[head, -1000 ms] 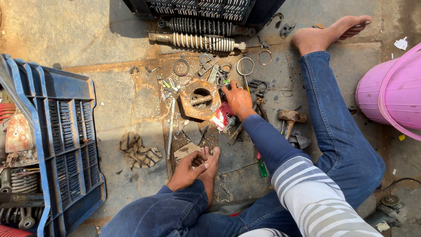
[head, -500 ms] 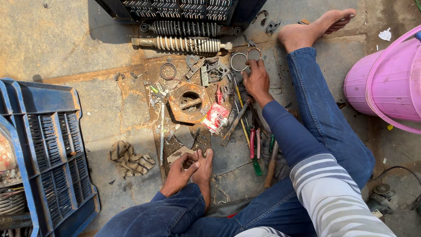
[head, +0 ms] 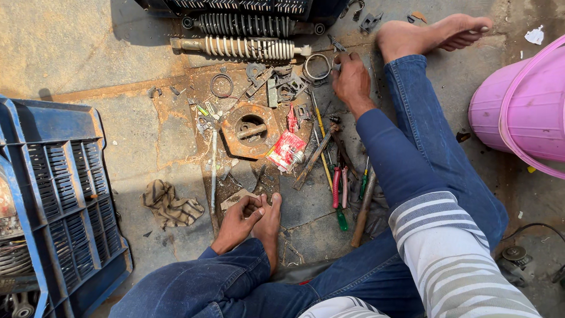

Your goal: The person sits on the floor and uses a hammer and pliers to work on small metal components, likely part of a suspension assembly. They repeatedly strike and adjust the parts on a metal block.

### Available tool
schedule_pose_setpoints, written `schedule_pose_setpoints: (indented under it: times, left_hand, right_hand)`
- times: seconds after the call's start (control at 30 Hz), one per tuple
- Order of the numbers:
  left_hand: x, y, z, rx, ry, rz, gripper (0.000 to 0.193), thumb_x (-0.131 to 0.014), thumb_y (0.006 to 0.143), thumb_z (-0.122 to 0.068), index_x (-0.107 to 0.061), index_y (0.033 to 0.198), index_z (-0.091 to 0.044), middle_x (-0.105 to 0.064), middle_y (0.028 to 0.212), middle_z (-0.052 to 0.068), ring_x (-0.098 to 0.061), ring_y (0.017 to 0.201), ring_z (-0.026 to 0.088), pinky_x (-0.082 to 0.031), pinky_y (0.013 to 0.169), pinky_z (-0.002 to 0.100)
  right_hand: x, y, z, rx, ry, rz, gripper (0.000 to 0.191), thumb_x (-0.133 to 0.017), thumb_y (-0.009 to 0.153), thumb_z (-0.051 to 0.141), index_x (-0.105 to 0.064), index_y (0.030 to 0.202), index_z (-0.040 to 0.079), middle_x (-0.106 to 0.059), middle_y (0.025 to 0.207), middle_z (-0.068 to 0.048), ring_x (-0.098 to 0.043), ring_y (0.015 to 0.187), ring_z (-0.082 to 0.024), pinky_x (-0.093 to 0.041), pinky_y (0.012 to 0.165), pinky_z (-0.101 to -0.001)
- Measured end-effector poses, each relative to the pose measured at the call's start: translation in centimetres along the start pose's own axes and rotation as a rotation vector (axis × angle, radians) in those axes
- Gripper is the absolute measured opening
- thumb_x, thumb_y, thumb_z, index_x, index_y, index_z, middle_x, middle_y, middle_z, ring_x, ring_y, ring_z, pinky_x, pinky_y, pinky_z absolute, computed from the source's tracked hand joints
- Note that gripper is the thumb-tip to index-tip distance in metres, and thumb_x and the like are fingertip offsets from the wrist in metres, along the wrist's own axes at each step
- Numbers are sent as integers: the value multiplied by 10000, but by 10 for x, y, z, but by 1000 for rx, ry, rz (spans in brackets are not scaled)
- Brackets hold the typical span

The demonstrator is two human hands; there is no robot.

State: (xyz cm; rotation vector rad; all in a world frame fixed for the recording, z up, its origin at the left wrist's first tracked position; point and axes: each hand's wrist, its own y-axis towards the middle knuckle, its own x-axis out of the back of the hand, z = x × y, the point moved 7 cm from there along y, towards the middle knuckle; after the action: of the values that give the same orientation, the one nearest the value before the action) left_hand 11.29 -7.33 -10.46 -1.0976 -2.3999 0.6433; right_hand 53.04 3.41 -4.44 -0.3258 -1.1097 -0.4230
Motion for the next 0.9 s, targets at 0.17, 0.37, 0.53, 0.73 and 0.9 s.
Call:
schedule_pose_setpoints:
  times: [0.17, 0.37, 0.53, 0.73, 0.9]
  left_hand:
    - [-9, 15, -10, -65, 88, -3, 246, -736, 894, -227, -688, 1023, -23, -737, 846, 88, -684, 743, 164, -556, 702, 328]
    - [-33, 41, -33, -141, 298, 58, 316, -731, 885, -322, -678, 1021, -41, -726, 890, 131, -710, 780, 271, -552, 700, 393]
    - [-41, 48, -43, -129, 305, 82, 305, -715, 879, -311, -666, 1020, -45, -716, 878, 132, -710, 776, 280, -548, 696, 408]
    - [-34, 42, -36, -129, 316, 78, 297, -714, 887, -307, -674, 1015, -42, -707, 863, 141, -696, 768, 280, -543, 698, 411]
    - [-21, 36, -35, -146, 281, 30, 306, -716, 891, -301, -677, 1025, -29, -714, 872, 138, -695, 763, 265, -546, 691, 404]
  right_hand:
    - [-35, -30, -11, -179, -298, 658, 511, -844, 824, 411, -700, 1219, 120, -689, 1247, -183, -664, 1134, -395, -534, 965, -501]
    - [-50, -46, -24, -217, -308, 666, 437, -760, 822, 218, -737, 1248, 123, -676, 1319, -178, -667, 1184, -399, -544, 1002, -475]
    - [-54, -43, -32, -248, -335, 664, 490, -783, 830, 331, -703, 1250, 92, -653, 1309, -179, -639, 1194, -390, -534, 984, -467]
    - [-59, -56, -27, -271, -243, 542, 395, -758, 810, 234, -745, 1172, 77, -723, 1201, -193, -692, 1105, -385, -557, 951, -466]
    - [-44, -63, -27, -301, 584, 396, 297, -692, 928, 198, -703, 1177, 35, -742, 1133, -162, -746, 989, -259, -595, 914, -379]
